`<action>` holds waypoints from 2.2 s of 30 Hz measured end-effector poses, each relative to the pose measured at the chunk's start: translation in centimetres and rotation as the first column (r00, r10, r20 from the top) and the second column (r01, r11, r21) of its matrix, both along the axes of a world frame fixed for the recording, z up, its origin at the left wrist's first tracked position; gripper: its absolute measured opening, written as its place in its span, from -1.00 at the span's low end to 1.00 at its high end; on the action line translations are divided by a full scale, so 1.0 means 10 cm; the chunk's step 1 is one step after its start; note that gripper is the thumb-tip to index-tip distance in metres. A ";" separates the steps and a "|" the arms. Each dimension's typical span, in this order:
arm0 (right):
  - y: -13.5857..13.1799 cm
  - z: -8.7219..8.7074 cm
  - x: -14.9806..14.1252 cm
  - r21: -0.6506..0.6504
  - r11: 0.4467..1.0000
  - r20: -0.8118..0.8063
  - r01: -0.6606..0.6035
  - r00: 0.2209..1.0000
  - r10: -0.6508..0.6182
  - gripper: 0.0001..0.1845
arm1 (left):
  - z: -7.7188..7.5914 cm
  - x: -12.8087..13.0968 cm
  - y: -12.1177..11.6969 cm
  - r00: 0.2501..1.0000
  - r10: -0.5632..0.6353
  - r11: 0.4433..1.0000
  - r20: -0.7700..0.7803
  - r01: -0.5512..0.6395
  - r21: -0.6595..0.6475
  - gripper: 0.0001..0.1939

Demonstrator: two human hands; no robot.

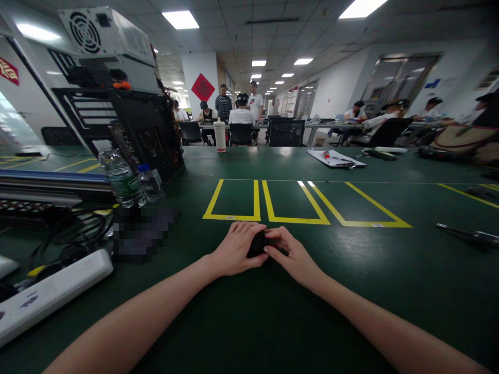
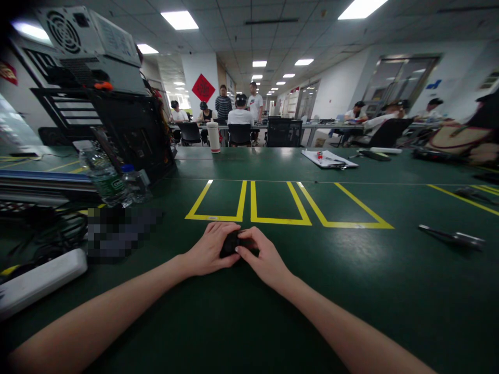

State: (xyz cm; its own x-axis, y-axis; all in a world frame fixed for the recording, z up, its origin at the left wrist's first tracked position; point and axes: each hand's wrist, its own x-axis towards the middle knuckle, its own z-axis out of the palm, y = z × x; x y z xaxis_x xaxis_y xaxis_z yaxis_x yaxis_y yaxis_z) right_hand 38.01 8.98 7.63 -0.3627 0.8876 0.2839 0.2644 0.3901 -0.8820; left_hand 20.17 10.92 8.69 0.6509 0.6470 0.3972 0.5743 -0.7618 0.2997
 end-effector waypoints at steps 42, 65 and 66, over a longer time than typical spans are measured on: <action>-0.02 0.03 0.01 -0.086 0.995 0.008 -0.044 0.999 0.045 -0.75 | -0.05 -0.01 0.04 1.000 -0.015 1.000 0.006 0.015 -0.014 -0.31; 0.01 -0.04 0.00 -0.094 0.995 -0.057 -0.033 0.998 0.027 -0.78 | -0.03 0.01 0.06 1.000 0.005 0.999 -0.003 -0.005 -0.032 -0.39; 0.01 -0.05 0.00 -0.105 0.994 -0.067 -0.030 0.998 0.023 -0.76 | -0.02 0.01 0.06 1.000 0.003 0.999 -0.006 -0.003 -0.039 -0.41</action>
State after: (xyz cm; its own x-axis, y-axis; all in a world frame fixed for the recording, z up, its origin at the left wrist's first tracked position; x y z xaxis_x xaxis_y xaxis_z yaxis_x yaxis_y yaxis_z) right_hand 38.02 9.09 7.16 -0.3700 0.9044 0.2125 0.1960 0.2996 -0.9337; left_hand 20.25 11.53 8.49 0.6513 0.6636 0.3679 0.5783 -0.7481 0.3254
